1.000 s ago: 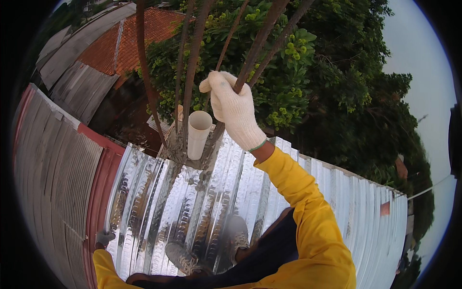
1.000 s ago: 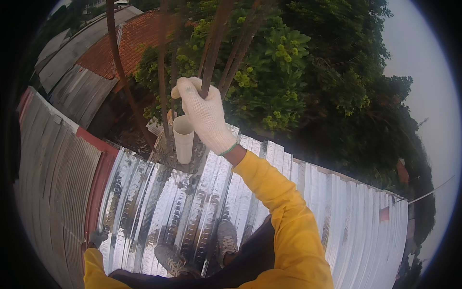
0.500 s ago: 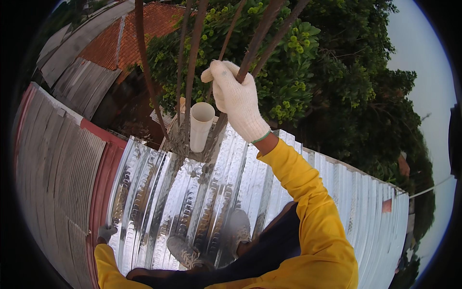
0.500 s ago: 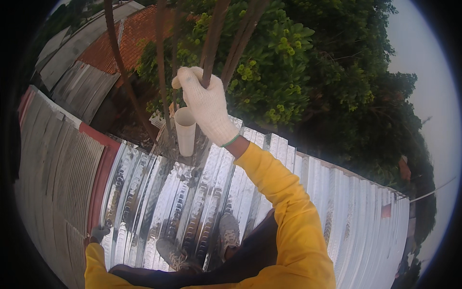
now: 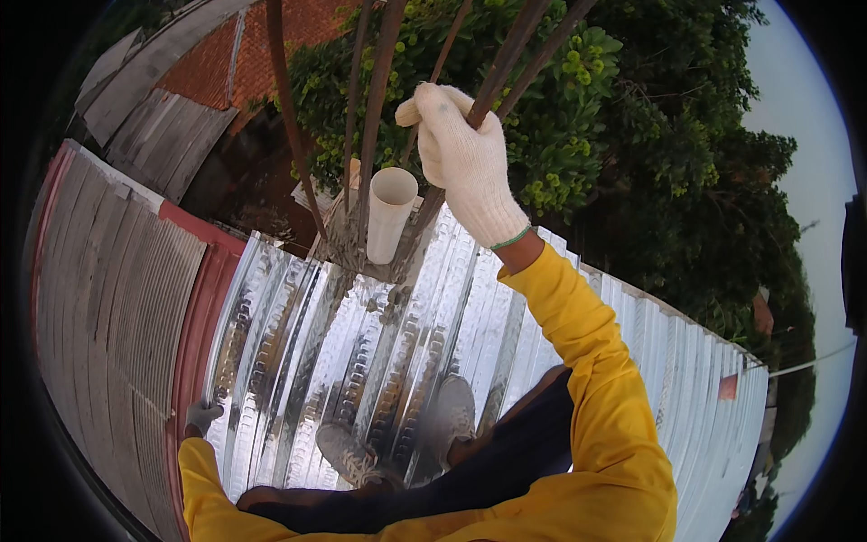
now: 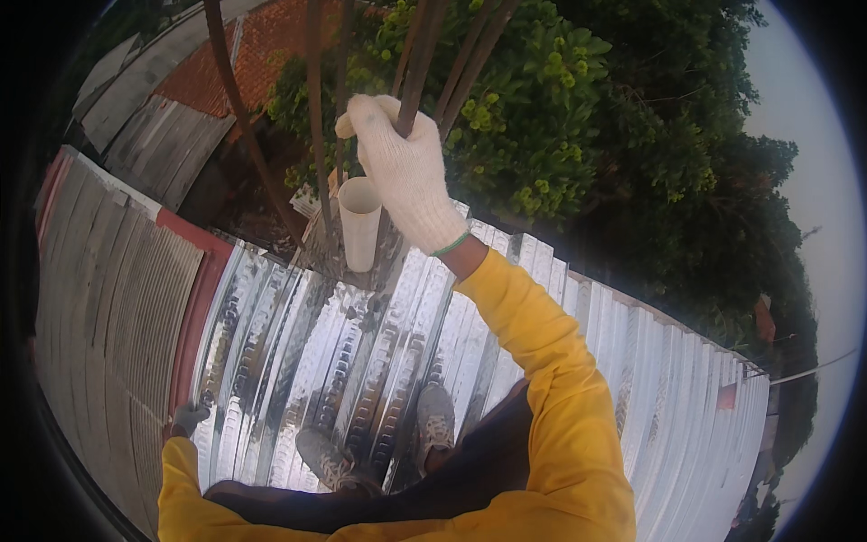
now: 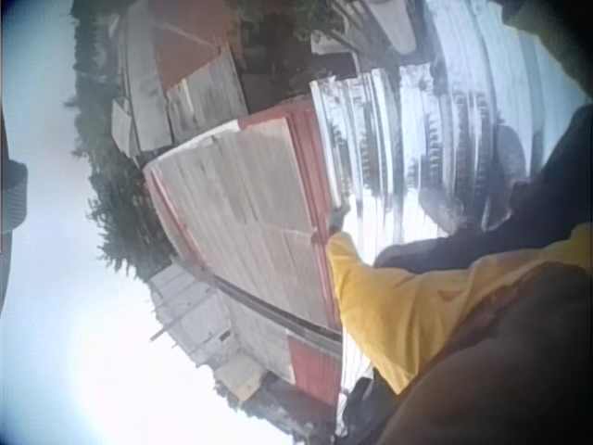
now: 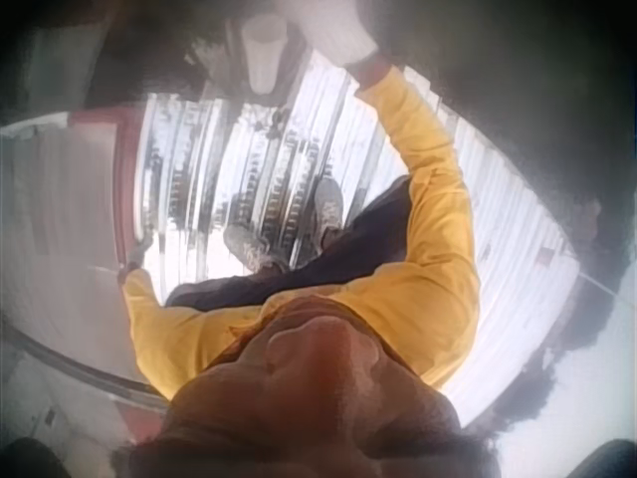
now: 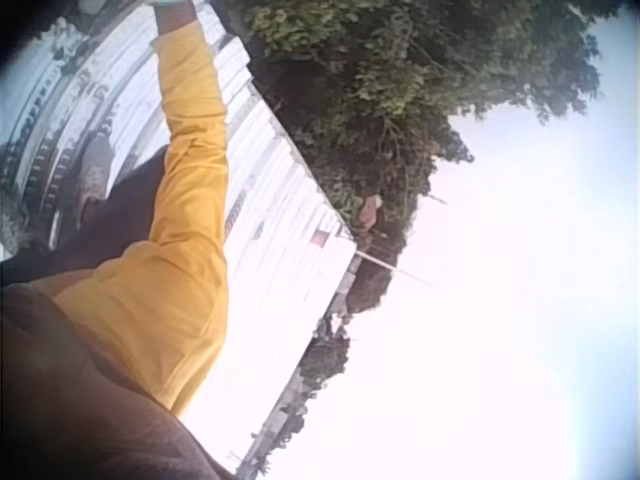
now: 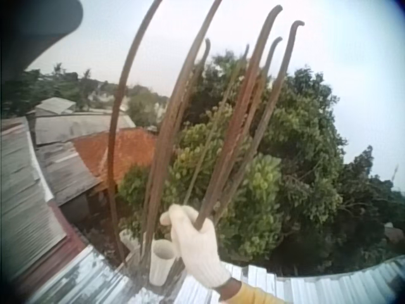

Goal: The person positions and secures corrugated metal roof panels on a sloped roof. They align the panels, hold them in place, and use a long metal rod to assist with placement while another worker is visible nearby.

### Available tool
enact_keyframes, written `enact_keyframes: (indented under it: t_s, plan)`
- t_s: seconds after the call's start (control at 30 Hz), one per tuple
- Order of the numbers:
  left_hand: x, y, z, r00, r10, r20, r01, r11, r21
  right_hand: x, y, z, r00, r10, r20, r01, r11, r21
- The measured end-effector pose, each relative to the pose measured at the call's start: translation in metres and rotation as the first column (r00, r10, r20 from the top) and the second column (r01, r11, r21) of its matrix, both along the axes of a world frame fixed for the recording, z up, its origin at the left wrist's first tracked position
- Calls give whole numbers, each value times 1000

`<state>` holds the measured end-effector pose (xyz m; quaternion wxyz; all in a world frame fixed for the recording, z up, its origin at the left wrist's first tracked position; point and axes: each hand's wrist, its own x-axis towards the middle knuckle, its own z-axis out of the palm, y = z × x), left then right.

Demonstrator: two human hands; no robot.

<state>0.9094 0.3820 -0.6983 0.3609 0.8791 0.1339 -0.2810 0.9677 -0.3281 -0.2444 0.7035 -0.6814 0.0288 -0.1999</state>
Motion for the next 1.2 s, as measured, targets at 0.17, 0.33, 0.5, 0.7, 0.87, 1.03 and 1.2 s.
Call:
enact_keyframes:
  t_s: [0.17, 0.33, 0.5, 0.7, 0.87, 1.03, 1.2]
  plan:
    - [1, 2, 8, 1000, -27, 6, 27, 999, 36, 1, 1, 0, 1000, -14, 0, 14, 1000, 21]
    - [0, 0, 5, 1000, -3, -8, 3, 1000, -21, -1, 1, 1, 1000, -19, -22, 19, 1000, 13]
    - [2, 8, -3, 1000, -2, 1, 2, 1000, -17, 0, 1, 1, 1000, -22, 9, 22, 1000, 2]
    - [1, 12, -6, 1000, -8, -4, 8, 1000, 26, 1, 3, 0, 1000, -26, 13, 26, 1000, 1]
    - [2, 7, -6, 1000, -18, -24, 18, 999, 39, 1, 1, -2, 1000, -25, 6, 25, 1000, -11]
    - [1, 14, -6, 999, 25, -24, -26, 997, -67, 1, 2, -1, 1000, -26, 16, 26, 1000, -14]
    - [1, 7, -5, 999, 13, -29, -13, 1000, -19, 1, 2, -2, 999, -37, 16, 37, 999, -23]
